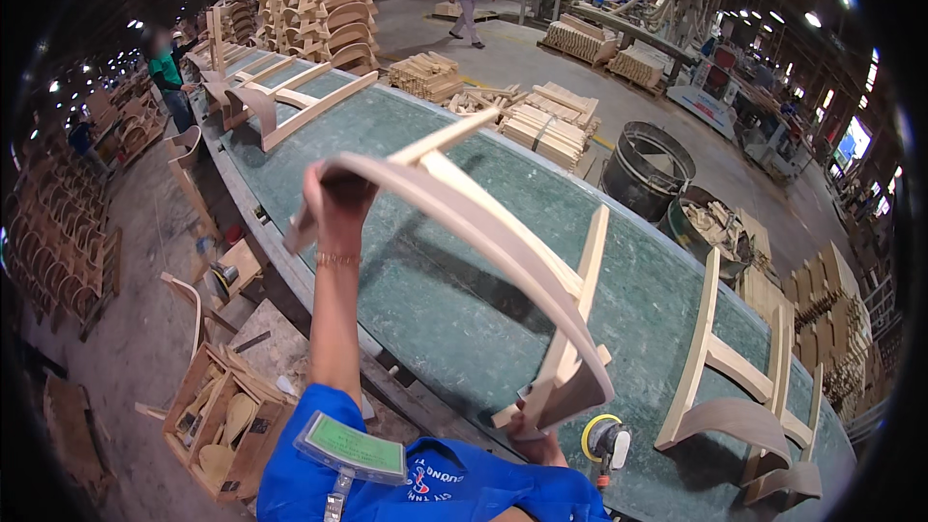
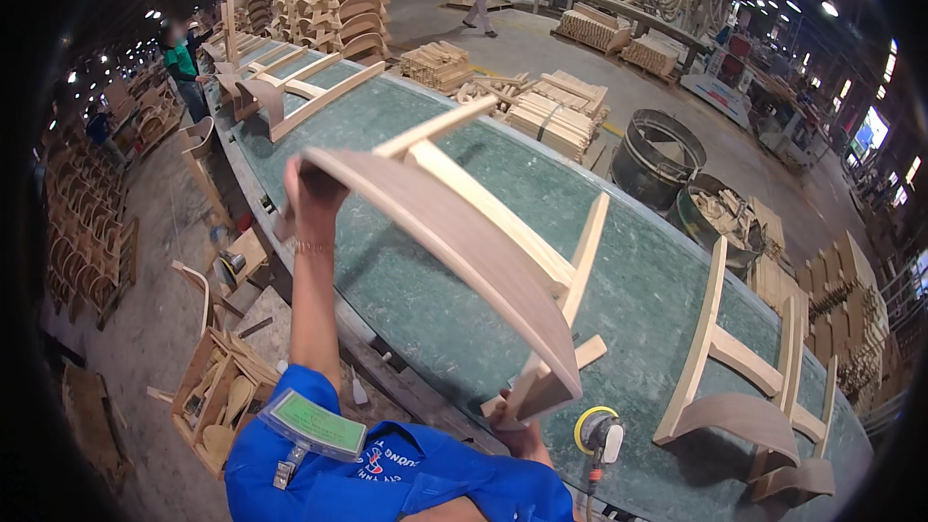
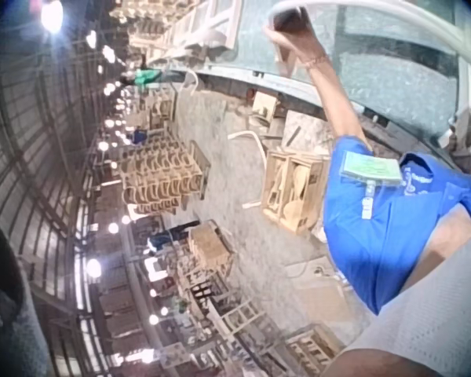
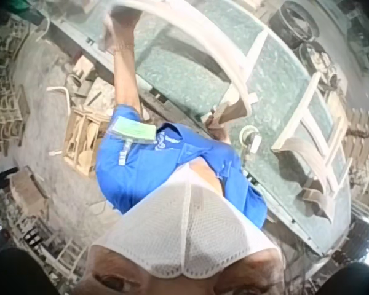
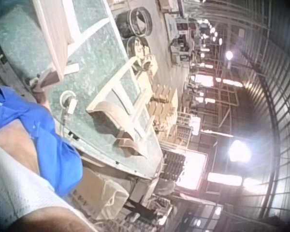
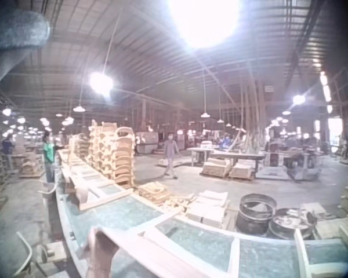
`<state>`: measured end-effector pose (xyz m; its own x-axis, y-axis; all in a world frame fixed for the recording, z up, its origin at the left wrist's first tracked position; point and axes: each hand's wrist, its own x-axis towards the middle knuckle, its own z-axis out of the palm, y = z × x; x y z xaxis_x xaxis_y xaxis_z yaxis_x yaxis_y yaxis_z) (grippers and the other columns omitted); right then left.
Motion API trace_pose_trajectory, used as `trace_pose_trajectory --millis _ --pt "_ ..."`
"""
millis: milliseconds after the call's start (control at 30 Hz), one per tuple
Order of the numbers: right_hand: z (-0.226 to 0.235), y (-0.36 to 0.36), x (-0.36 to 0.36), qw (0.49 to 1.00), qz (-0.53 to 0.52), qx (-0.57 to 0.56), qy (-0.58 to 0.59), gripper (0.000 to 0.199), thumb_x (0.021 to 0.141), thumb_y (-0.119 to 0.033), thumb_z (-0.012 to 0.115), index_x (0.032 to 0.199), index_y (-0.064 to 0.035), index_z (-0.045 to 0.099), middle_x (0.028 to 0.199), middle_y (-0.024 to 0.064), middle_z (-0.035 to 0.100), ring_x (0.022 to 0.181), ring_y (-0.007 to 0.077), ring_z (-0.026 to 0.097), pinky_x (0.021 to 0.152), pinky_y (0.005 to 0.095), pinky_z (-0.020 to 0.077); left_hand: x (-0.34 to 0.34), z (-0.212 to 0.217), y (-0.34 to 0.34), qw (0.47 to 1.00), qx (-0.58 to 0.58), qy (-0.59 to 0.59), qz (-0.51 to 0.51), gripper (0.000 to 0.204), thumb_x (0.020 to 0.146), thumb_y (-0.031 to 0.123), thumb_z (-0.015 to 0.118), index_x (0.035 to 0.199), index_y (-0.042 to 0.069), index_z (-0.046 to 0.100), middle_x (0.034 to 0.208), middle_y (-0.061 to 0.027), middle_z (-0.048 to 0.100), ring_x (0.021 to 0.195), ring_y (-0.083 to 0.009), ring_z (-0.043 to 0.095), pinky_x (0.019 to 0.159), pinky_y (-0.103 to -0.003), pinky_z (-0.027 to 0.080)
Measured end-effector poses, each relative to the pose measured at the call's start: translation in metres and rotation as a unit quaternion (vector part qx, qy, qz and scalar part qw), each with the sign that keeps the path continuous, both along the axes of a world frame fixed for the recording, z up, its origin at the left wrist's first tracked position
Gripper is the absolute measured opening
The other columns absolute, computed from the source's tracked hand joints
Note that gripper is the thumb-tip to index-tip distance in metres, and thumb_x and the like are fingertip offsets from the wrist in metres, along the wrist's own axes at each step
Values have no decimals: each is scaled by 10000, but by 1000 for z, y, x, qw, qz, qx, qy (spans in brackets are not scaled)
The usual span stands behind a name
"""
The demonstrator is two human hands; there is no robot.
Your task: The person sands curved wooden chair parts using a handheld orbital sander. They repeatedly pick up pieces, sand edges and surfaces, flip the parts, and place them back on the workbench. The person also briefly handles a small wooden block and a pencil.
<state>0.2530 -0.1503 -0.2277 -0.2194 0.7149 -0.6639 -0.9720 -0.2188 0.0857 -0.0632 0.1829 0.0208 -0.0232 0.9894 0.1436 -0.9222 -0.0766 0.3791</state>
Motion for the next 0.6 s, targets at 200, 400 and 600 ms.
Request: trace_pose_trajectory --millis 200,400,600 --pt "4 8 50 466 181 151 -853 549 859 -213 667 1345 -48 472 1290 189 536 1180 347 522 1009 441 397 80 123 -51 997 34 63 -32 445 852 285 495 1126 -65 480 1077 -215 559 1036 -326 568 975 -462 458" --pt "26 -74 132 190 348 -193 -897 868 689 -213 810 1437 -181 373 1368 244 393 1287 425 352 1007 498 387 116 100 -152 977 126 156 -77 630 761 234 534 1304 -61 406 1149 -193 550 1083 -302 561 982 -427 460" --pt "18 -87 136 344 335 -231 -846 1005 655 -163 836 1481 -215 265 1280 226 453 1143 396 526 913 441 481 65 34 -186 951 120 255 -125 753 680 147 568 1372 -45 342 1196 -201 548 1124 -294 555 1008 -400 444"
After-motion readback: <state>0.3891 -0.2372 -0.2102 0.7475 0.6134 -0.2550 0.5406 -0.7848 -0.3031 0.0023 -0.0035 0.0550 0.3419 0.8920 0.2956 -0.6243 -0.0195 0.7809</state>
